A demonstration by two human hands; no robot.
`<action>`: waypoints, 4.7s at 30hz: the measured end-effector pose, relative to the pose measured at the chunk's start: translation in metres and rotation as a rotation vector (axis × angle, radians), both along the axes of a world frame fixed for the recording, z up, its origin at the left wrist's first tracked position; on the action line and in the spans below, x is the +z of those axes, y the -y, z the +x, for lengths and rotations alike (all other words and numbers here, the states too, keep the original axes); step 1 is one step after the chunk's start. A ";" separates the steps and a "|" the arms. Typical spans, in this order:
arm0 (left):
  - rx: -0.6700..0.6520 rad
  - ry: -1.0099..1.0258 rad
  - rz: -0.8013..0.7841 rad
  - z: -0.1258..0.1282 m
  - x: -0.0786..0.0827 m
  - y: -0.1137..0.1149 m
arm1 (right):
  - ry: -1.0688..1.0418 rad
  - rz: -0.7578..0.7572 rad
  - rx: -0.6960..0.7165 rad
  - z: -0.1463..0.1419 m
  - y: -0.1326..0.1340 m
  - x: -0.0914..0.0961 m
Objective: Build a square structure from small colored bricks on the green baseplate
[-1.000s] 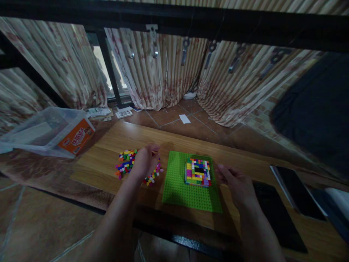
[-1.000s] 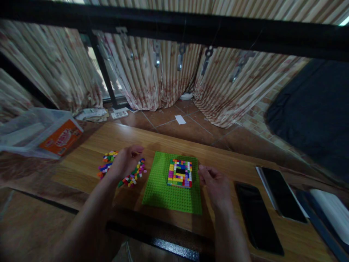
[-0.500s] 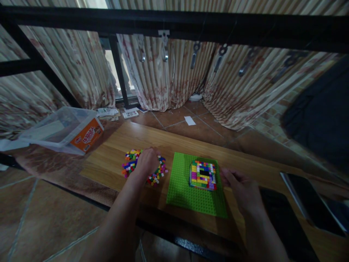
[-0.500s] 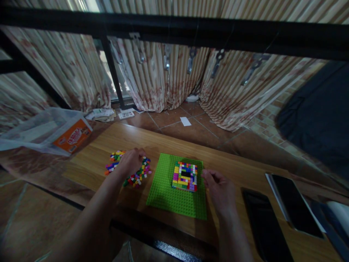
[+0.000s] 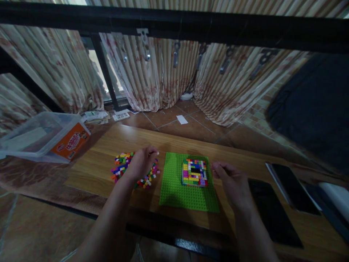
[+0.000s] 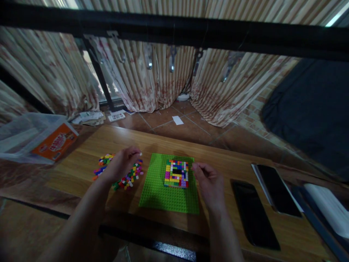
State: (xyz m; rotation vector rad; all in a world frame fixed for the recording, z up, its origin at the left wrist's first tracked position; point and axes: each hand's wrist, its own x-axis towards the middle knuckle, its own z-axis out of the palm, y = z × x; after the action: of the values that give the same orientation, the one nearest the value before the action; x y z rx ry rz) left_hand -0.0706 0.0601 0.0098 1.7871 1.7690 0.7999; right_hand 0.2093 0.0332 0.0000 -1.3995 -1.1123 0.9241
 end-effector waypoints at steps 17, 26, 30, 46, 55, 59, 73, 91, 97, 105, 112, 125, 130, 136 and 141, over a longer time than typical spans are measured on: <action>-0.369 0.893 -0.246 0.083 0.008 0.029 | -0.077 0.082 0.427 -0.026 0.020 0.019; -0.346 1.028 -0.255 0.088 0.008 0.030 | -0.269 0.153 0.374 -0.013 0.018 0.011; -0.260 1.008 -0.212 0.084 0.005 0.025 | -0.207 0.154 0.255 -0.002 0.013 0.010; -0.057 0.928 -0.202 0.080 -0.002 0.017 | 0.003 -0.136 0.089 0.008 0.003 -0.015; -0.031 0.931 -0.218 0.078 -0.002 0.016 | 0.165 -0.151 0.122 0.014 0.002 -0.022; -0.025 0.938 -0.224 0.078 -0.002 0.016 | 0.127 -0.163 0.137 0.012 0.003 -0.018; -0.027 0.916 -0.208 0.076 -0.005 0.016 | 0.087 -0.066 0.112 0.002 0.001 -0.015; -0.039 0.914 -0.212 0.077 -0.005 0.016 | -0.175 -0.204 0.093 0.004 -0.006 -0.019; -0.084 0.906 -0.207 0.079 -0.010 0.016 | -0.260 -0.247 0.062 0.000 -0.010 -0.028; -0.135 0.919 -0.224 0.081 -0.013 0.018 | -0.277 -0.159 0.014 -0.006 -0.009 -0.020; -0.145 0.944 -0.278 0.083 -0.008 0.020 | -0.101 0.050 0.191 -0.020 0.007 -0.001; -0.289 1.070 -0.359 0.086 -0.006 0.025 | 0.243 0.245 0.329 -0.038 0.018 0.003; -0.285 1.012 -0.379 0.088 -0.002 0.026 | 0.252 0.265 0.293 -0.039 0.020 0.004; -0.167 0.825 -0.196 0.078 -0.010 0.016 | 0.187 0.162 0.137 -0.018 0.015 -0.003; -0.084 0.505 -0.118 0.067 -0.021 0.011 | 0.283 0.041 0.062 0.001 0.010 -0.010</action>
State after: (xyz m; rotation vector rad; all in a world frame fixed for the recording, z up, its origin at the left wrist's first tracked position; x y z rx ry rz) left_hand -0.0035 0.0496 -0.0108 1.4145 1.3705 0.9857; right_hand 0.2103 0.0233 -0.0103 -1.5005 -1.3849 0.7575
